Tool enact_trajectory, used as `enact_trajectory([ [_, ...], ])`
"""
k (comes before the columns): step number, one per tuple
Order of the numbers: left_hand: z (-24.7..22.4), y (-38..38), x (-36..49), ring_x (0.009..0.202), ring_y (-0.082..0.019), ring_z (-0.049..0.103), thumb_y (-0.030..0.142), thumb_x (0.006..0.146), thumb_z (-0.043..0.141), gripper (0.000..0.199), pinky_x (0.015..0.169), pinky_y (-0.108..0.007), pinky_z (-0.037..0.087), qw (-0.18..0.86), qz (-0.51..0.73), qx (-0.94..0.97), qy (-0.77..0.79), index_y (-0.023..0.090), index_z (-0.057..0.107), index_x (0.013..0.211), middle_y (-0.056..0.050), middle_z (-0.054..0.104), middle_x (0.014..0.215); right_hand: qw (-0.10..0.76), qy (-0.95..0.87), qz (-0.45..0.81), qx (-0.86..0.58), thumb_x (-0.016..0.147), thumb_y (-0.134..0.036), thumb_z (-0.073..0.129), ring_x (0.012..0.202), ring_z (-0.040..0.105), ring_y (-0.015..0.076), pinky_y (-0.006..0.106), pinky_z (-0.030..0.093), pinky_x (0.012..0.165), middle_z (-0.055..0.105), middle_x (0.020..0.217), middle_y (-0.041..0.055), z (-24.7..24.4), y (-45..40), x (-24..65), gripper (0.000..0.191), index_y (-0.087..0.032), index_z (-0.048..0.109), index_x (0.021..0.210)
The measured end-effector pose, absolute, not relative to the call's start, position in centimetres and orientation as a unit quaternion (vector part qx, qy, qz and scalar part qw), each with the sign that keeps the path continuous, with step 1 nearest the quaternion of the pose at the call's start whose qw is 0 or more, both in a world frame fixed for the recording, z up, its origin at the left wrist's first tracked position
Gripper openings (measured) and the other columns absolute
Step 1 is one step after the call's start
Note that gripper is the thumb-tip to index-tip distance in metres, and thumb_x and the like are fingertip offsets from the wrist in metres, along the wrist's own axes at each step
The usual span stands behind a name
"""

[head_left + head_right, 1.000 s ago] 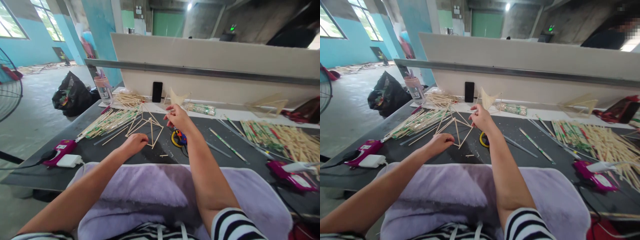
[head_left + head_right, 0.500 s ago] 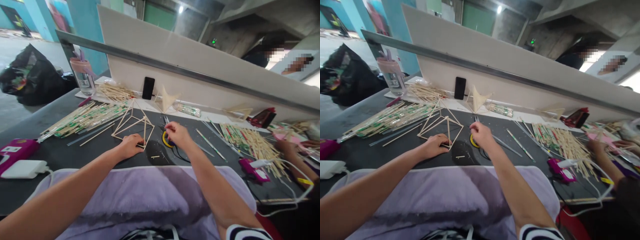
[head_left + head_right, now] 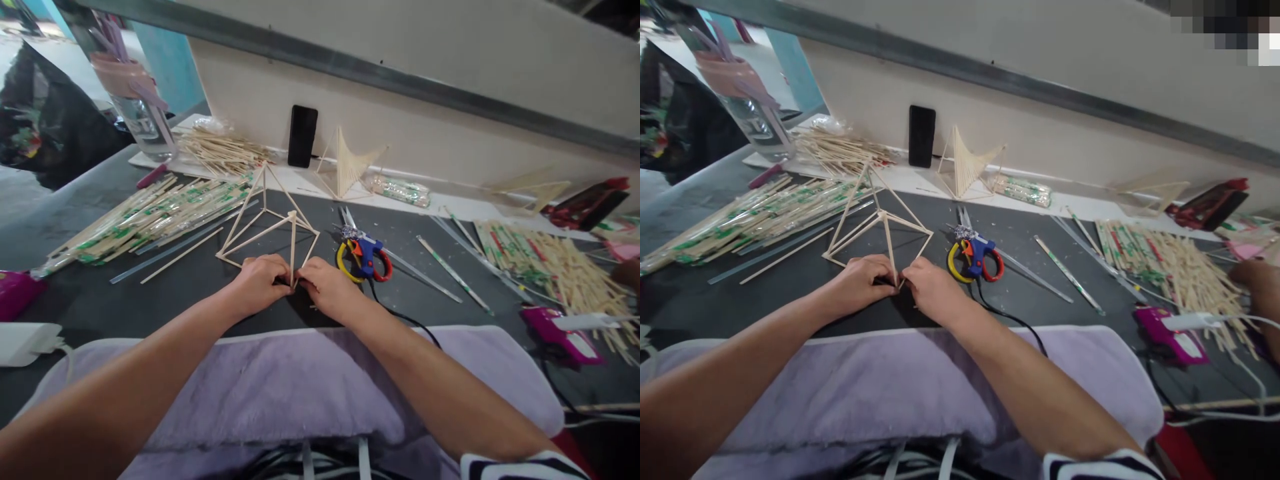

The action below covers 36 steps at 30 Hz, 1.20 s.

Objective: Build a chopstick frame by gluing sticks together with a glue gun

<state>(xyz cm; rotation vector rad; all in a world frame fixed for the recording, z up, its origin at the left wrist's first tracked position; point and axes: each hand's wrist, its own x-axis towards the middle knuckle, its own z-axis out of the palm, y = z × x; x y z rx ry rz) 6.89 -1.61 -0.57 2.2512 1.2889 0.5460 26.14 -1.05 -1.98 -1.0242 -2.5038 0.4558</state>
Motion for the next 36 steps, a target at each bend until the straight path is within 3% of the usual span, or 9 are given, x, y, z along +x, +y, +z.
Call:
enact_trajectory([
  [15, -0.5, -1.1, 5.7, 0.087, -0.015, 0.060, 0.022, 0.078, 0.063, 0.007, 0.083, -0.028, 0.045, 0.271, 0.191, 0.865, 0.376, 0.018, 0.069, 0.079, -0.003, 0.066, 0.085, 0.191, -0.889, 0.159, -0.384, 0.086, -0.008, 0.049, 0.085, 0.056, 0.0130, 0.023, 0.043, 0.072, 0.058, 0.094, 0.0046, -1.6, -1.2, 25.8, 0.018, -0.017, 0.065, 0.089],
  [31, -0.5, -2.0, 7.1, 0.085, -0.019, 0.061, 0.021, 0.070, 0.055, 0.010, 0.081, -0.031, 0.042, 0.175, 0.169, 0.853, 0.462, 0.019, 0.065, 0.070, -0.001, 0.066, 0.084, 0.192, -0.889, 0.164, -0.383, 0.085, -0.007, 0.048, 0.090, 0.057, 0.0143, 0.024, 0.045, 0.078, 0.058, 0.094, 0.0053, -1.8, -1.0, 25.7, 0.019, -0.018, 0.063, 0.090],
  [36, -0.7, -1.9, 7.0, 0.085, -0.018, 0.061, 0.020, 0.069, 0.054, 0.009, 0.081, -0.030, 0.042, 0.167, 0.168, 0.855, 0.461, 0.019, 0.064, 0.070, -0.001, 0.066, 0.085, 0.249, -0.865, 0.172, -0.400, 0.087, -0.012, 0.050, 0.094, 0.059, 0.0147, 0.025, 0.043, 0.085, 0.065, 0.096, 0.0063, 1.2, -1.4, 26.5, 0.019, -0.016, 0.065, 0.097],
])
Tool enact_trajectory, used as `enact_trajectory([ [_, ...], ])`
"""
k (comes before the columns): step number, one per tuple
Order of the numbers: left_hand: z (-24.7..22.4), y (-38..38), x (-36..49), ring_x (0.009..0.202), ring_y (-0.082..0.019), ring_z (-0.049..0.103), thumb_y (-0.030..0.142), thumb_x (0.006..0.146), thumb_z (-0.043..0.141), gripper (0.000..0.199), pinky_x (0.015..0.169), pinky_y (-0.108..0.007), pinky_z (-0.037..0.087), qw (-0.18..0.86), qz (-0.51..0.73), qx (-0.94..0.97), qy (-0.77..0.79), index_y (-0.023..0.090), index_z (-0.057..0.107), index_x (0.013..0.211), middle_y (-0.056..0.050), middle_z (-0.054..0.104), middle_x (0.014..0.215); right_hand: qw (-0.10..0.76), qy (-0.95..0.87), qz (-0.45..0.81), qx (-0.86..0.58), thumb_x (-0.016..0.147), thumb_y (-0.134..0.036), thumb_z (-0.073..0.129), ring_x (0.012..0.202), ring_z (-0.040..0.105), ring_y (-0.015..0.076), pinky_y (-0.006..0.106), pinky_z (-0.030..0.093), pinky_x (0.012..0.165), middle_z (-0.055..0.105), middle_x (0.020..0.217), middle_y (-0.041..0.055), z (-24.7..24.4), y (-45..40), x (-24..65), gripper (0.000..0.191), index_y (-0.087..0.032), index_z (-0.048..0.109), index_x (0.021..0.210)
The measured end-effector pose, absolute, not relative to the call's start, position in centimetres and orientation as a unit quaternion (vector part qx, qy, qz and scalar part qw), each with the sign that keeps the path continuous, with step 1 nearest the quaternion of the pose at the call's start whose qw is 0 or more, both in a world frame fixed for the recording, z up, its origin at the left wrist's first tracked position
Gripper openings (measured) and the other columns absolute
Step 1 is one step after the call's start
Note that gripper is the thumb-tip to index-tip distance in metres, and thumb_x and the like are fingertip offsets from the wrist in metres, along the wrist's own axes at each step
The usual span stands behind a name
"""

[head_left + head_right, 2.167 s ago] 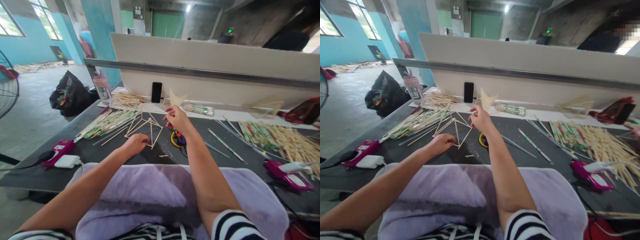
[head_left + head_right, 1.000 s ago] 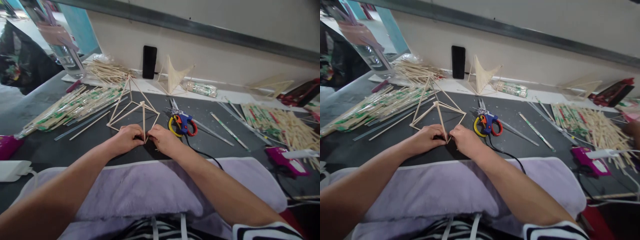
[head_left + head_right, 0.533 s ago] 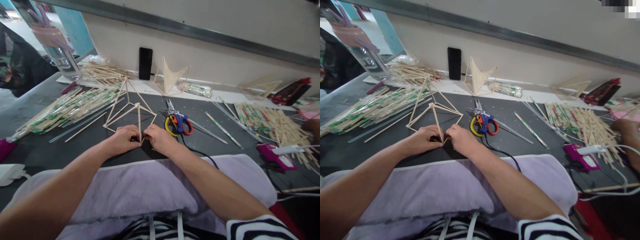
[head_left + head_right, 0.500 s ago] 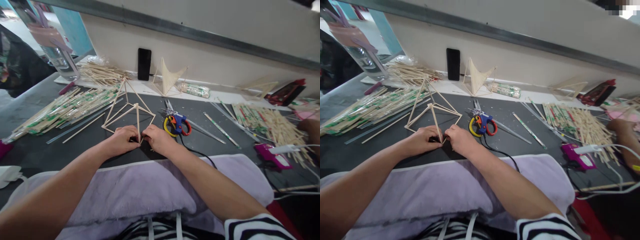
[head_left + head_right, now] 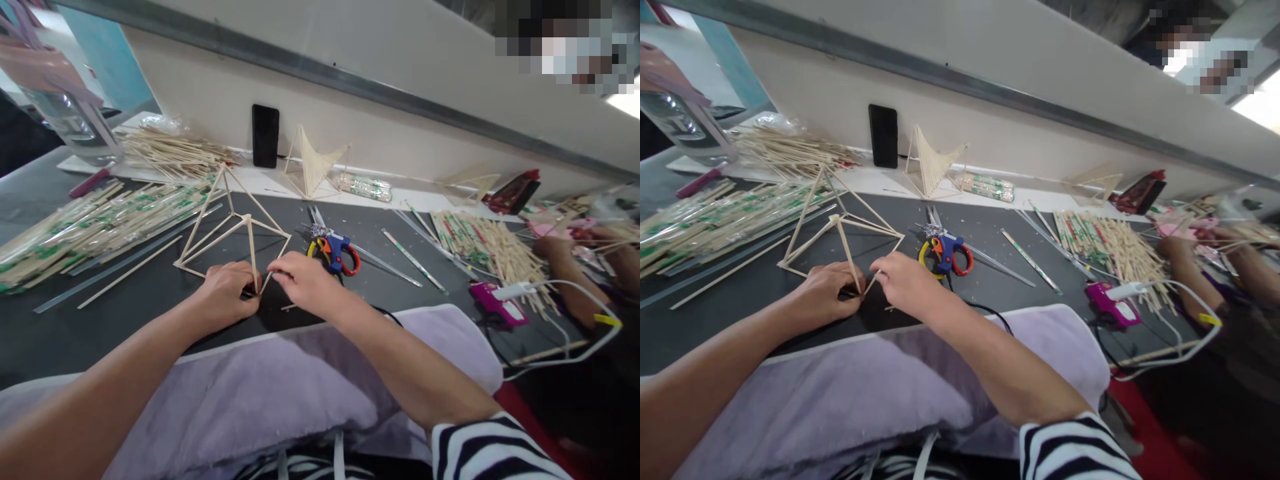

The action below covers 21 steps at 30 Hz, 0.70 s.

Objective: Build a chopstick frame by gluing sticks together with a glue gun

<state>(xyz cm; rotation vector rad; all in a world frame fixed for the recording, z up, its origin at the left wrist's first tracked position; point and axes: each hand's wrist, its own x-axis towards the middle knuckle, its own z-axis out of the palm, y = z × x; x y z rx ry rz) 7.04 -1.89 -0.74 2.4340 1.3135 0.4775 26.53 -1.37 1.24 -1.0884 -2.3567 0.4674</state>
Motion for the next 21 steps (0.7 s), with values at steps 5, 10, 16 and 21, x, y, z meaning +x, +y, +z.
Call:
enact_trajectory([
  [5, -0.4, -1.6, 6.4, 0.086, -0.017, 0.061, 0.023, 0.075, 0.055, 0.011, 0.082, -0.029, 0.043, 0.192, 0.167, 0.863, 0.436, 0.019, 0.064, 0.072, -0.002, 0.066, 0.088, 0.223, -0.794, 0.113, -0.555, 0.086, -0.021, 0.051, 0.078, 0.059, 0.0151, 0.025, 0.041, 0.073, 0.066, 0.079, 0.0018, 5.5, -0.1, 31.2, 0.016, -0.019, 0.066, 0.082],
  [10, -0.1, -1.4, 6.0, 0.086, -0.017, 0.060, 0.027, 0.078, 0.057, 0.012, 0.080, -0.028, 0.044, 0.230, 0.155, 0.871, 0.405, 0.018, 0.065, 0.076, -0.002, 0.066, 0.087, 0.020, -0.709, 0.056, -0.703, 0.088, -0.048, 0.045, 0.068, 0.059, 0.0199, 0.027, 0.036, 0.059, 0.062, 0.062, 0.0072, 4.2, 2.3, 35.8, 0.041, -0.018, 0.063, 0.066],
  [16, 0.1, -1.4, 5.7, 0.087, -0.016, 0.060, 0.026, 0.079, 0.058, 0.012, 0.079, -0.027, 0.045, 0.252, 0.156, 0.864, 0.407, 0.018, 0.066, 0.077, -0.003, 0.065, 0.089, 0.000, -0.652, 0.159, -0.742, 0.080, -0.065, 0.046, 0.045, 0.054, 0.0146, 0.025, 0.034, 0.047, 0.054, 0.047, 0.0028, 2.5, 2.8, 35.8, 0.051, -0.020, 0.059, 0.060],
  [21, 0.3, -1.3, 5.1, 0.085, -0.015, 0.060, 0.022, 0.079, 0.058, 0.010, 0.080, -0.026, 0.045, 0.274, 0.166, 0.863, 0.390, 0.017, 0.067, 0.078, -0.004, 0.064, 0.088, 0.042, -0.601, 0.222, -0.766, 0.076, -0.039, 0.057, 0.037, 0.048, 0.0127, 0.023, 0.034, 0.041, 0.047, 0.039, -0.0022, 3.2, 2.6, 35.5, 0.023, -0.019, 0.058, 0.065],
])
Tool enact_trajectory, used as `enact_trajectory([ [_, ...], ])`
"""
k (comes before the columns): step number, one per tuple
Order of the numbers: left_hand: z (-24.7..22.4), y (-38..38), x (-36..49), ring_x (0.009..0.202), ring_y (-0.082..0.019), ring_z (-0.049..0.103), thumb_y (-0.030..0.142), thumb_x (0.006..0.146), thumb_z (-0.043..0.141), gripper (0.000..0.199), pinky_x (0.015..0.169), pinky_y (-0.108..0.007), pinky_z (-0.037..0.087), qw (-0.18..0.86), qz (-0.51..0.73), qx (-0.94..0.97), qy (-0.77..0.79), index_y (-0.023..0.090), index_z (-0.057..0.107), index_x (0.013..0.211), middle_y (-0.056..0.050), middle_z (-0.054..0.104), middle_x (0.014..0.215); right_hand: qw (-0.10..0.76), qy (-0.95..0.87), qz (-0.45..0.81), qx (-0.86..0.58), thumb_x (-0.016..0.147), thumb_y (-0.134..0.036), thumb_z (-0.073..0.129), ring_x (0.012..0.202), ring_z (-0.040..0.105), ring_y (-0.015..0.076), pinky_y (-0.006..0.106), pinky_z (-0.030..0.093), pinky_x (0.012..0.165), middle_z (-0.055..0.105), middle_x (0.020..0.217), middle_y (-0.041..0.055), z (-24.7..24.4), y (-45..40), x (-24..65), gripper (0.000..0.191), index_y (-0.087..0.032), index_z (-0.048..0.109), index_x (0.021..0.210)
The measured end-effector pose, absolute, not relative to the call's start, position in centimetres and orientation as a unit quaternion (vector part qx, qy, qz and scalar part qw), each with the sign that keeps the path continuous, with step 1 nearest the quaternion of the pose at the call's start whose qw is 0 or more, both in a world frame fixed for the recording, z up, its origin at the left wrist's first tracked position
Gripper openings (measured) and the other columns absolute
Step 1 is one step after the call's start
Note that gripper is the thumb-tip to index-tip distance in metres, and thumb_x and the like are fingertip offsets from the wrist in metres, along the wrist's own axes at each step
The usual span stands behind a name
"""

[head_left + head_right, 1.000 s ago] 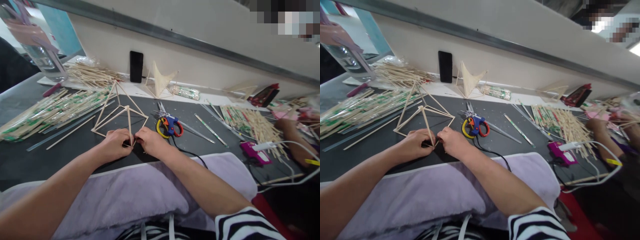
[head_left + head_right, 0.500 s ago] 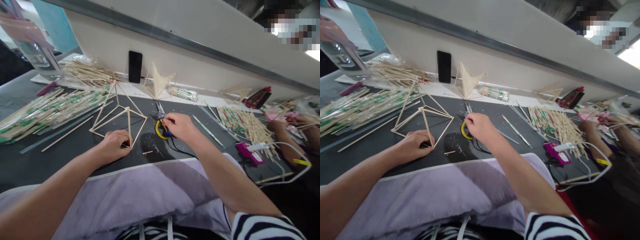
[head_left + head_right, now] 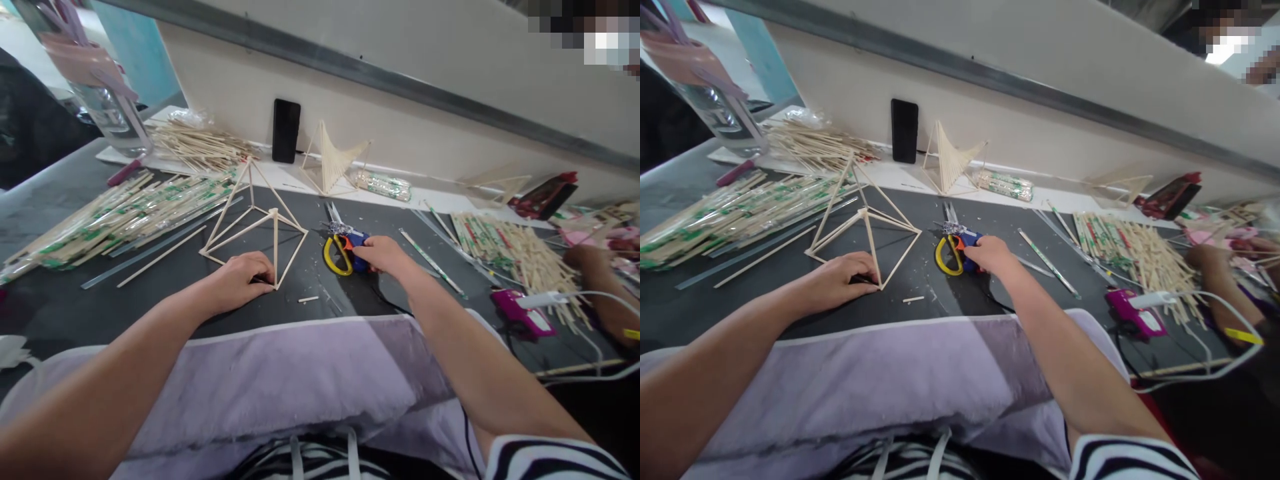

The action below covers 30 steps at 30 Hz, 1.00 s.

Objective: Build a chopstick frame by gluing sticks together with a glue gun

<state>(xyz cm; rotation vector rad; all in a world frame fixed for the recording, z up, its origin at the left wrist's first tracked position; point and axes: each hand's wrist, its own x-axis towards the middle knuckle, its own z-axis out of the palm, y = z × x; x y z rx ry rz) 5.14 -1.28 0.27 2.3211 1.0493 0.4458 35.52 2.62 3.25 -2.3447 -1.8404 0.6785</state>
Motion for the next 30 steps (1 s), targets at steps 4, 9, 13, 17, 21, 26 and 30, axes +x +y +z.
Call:
enact_trajectory([
  [4, 0.3, -1.3, 5.2, 0.085, -0.015, 0.059, 0.019, 0.082, 0.055, 0.013, 0.080, -0.027, 0.045, 0.270, 0.178, 0.867, 0.378, 0.017, 0.066, 0.074, -0.004, 0.064, 0.084, 0.136, -0.574, 0.269, -0.761, 0.072, -0.034, 0.060, 0.034, 0.040, 0.0098, 0.021, 0.028, 0.038, 0.040, 0.037, -0.0056, 3.1, 2.1, 36.5, 0.017, -0.017, 0.058, 0.067],
  [9, 0.4, -1.2, 5.5, 0.086, -0.016, 0.060, 0.020, 0.083, 0.053, 0.017, 0.080, -0.028, 0.045, 0.268, 0.178, 0.870, 0.374, 0.017, 0.066, 0.072, -0.004, 0.066, 0.083, 0.319, -0.542, 0.453, -0.633, 0.068, -0.036, 0.065, 0.039, 0.034, 0.0050, 0.019, 0.020, 0.036, 0.054, 0.061, -0.0029, 3.7, -0.3, 37.4, 0.031, -0.016, 0.061, 0.092],
  [13, 0.3, -1.1, 5.6, 0.086, -0.016, 0.060, 0.020, 0.084, 0.052, 0.017, 0.081, -0.028, 0.045, 0.260, 0.189, 0.869, 0.376, 0.017, 0.065, 0.073, -0.003, 0.066, 0.082, 0.354, -0.532, 0.533, -0.554, 0.065, -0.035, 0.067, 0.055, 0.051, 0.0107, 0.022, 0.041, 0.049, 0.060, 0.075, 0.0021, 4.1, -3.2, 36.5, 0.035, -0.018, 0.061, 0.095],
  [17, 0.0, -1.1, 5.4, 0.082, -0.014, 0.061, 0.021, 0.085, 0.053, 0.016, 0.079, -0.026, 0.044, 0.256, 0.195, 0.868, 0.379, 0.016, 0.064, 0.076, -0.003, 0.066, 0.084, 0.371, -0.507, 0.623, -0.466, 0.067, -0.030, 0.064, 0.065, 0.057, 0.0151, 0.027, 0.047, 0.055, 0.062, 0.081, 0.0044, 3.4, -5.4, 35.2, 0.026, -0.020, 0.060, 0.091],
  [21, 0.0, -1.0, 5.2, 0.082, -0.014, 0.061, 0.022, 0.086, 0.052, 0.015, 0.079, -0.025, 0.044, 0.257, 0.189, 0.873, 0.368, 0.017, 0.064, 0.078, -0.002, 0.067, 0.083, 0.338, -0.500, 0.662, -0.445, 0.072, -0.027, 0.065, 0.056, 0.053, 0.0115, 0.024, 0.042, 0.047, 0.064, 0.082, 0.0052, 2.5, -6.6, 34.2, 0.018, -0.019, 0.060, 0.087],
  [26, 0.5, -1.1, 5.1, 0.084, -0.014, 0.060, 0.023, 0.087, 0.050, 0.015, 0.080, -0.024, 0.044, 0.260, 0.186, 0.870, 0.376, 0.017, 0.064, 0.083, -0.002, 0.065, 0.087, 0.347, -0.495, 0.631, -0.486, 0.075, -0.030, 0.068, 0.049, 0.050, 0.0077, 0.023, 0.042, 0.048, 0.067, 0.089, 0.0047, 1.7, -8.2, 32.5, 0.024, -0.019, 0.056, 0.093],
  [30, 0.8, -1.3, 5.1, 0.087, -0.015, 0.059, 0.023, 0.087, 0.050, 0.016, 0.081, -0.025, 0.045, 0.255, 0.198, 0.867, 0.381, 0.017, 0.064, 0.085, -0.002, 0.064, 0.090, 0.374, -0.513, 0.585, -0.506, 0.079, -0.034, 0.065, 0.051, 0.049, 0.0079, 0.023, 0.042, 0.051, 0.066, 0.086, 0.0039, 1.2, -9.1, 31.5, 0.026, -0.018, 0.054, 0.096],
])
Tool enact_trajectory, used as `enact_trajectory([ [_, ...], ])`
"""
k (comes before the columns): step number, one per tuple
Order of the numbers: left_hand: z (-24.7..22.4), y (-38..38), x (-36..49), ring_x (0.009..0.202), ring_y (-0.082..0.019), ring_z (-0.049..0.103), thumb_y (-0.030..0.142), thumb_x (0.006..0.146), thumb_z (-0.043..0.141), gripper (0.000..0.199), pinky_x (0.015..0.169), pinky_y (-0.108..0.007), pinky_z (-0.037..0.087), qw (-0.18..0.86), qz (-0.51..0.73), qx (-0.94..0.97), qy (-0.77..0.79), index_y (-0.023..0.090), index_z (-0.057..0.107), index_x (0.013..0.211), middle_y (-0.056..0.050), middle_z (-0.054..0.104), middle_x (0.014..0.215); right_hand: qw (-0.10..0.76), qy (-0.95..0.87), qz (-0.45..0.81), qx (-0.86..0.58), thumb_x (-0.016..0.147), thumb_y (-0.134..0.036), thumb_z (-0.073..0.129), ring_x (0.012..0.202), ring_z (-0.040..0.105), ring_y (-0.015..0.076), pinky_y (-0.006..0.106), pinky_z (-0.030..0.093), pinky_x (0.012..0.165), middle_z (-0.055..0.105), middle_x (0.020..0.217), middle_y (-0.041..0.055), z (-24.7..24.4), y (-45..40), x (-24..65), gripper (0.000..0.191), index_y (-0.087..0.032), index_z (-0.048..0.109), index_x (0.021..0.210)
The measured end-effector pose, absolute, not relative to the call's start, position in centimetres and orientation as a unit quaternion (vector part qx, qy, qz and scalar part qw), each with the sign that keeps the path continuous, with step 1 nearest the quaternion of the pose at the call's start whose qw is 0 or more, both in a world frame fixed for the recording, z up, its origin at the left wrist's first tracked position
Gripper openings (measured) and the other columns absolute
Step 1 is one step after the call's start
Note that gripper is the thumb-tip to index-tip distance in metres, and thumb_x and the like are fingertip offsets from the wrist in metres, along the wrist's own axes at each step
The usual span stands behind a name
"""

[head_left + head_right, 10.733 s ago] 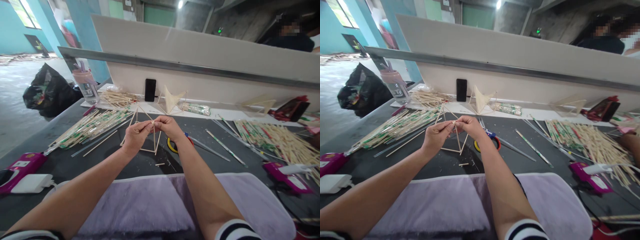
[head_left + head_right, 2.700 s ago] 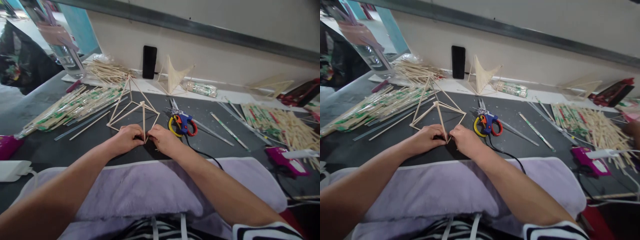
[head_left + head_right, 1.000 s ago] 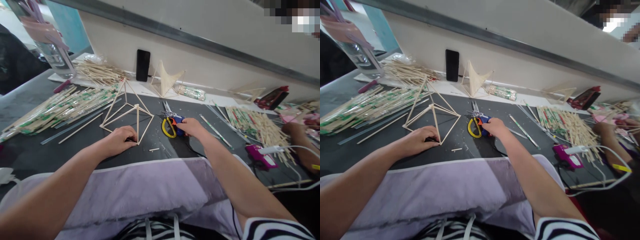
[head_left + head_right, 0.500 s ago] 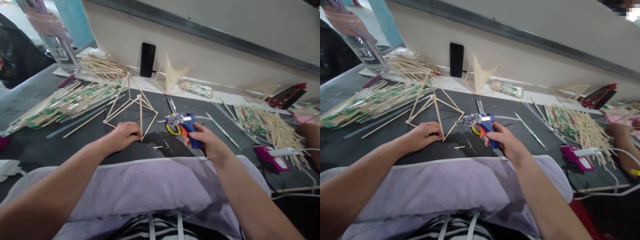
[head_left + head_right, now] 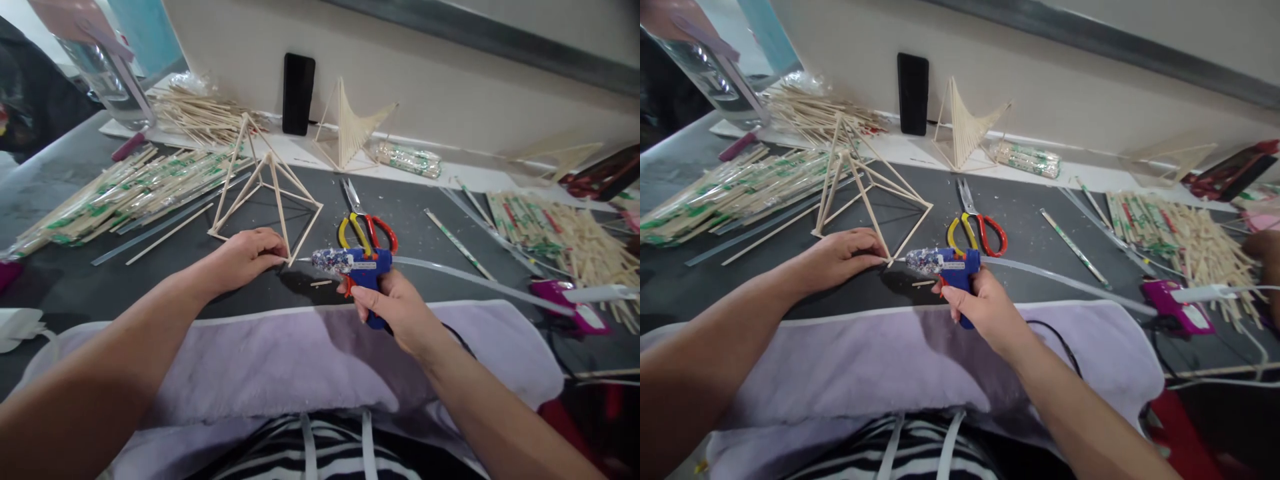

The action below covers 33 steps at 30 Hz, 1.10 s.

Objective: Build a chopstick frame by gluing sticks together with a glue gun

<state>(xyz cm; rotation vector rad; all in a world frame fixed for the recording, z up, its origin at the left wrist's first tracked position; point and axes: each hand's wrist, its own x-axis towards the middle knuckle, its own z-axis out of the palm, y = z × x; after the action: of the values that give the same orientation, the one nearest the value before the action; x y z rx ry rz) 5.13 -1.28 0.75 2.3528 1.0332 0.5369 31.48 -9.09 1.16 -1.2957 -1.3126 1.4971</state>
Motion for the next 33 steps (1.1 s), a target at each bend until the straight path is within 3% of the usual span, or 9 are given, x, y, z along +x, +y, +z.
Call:
enact_trajectory([
  [8, 0.4, -1.0, 5.2, 0.094, -0.016, 0.056, 0.019, 0.085, 0.055, 0.009, 0.084, -0.027, 0.044, 0.221, 0.250, 0.875, 0.350, 0.016, 0.063, 0.081, -0.003, 0.062, 0.085, 0.380, -0.526, 0.572, -0.501, 0.085, -0.040, 0.059, 0.054, 0.046, 0.0078, 0.024, 0.038, 0.052, 0.061, 0.088, 0.0017, 0.6, -9.6, 31.1, 0.028, -0.019, 0.048, 0.101],
  [33, 0.2, -1.0, 5.4, 0.092, -0.016, 0.057, 0.019, 0.083, 0.056, 0.010, 0.082, -0.028, 0.045, 0.210, 0.256, 0.874, 0.355, 0.017, 0.062, 0.075, -0.002, 0.063, 0.083, 0.361, -0.544, 0.529, -0.542, 0.082, -0.044, 0.059, 0.050, 0.045, 0.0108, 0.028, 0.040, 0.051, 0.048, 0.064, -0.0054, 0.2, -9.1, 30.4, 0.030, -0.022, 0.042, 0.091],
])
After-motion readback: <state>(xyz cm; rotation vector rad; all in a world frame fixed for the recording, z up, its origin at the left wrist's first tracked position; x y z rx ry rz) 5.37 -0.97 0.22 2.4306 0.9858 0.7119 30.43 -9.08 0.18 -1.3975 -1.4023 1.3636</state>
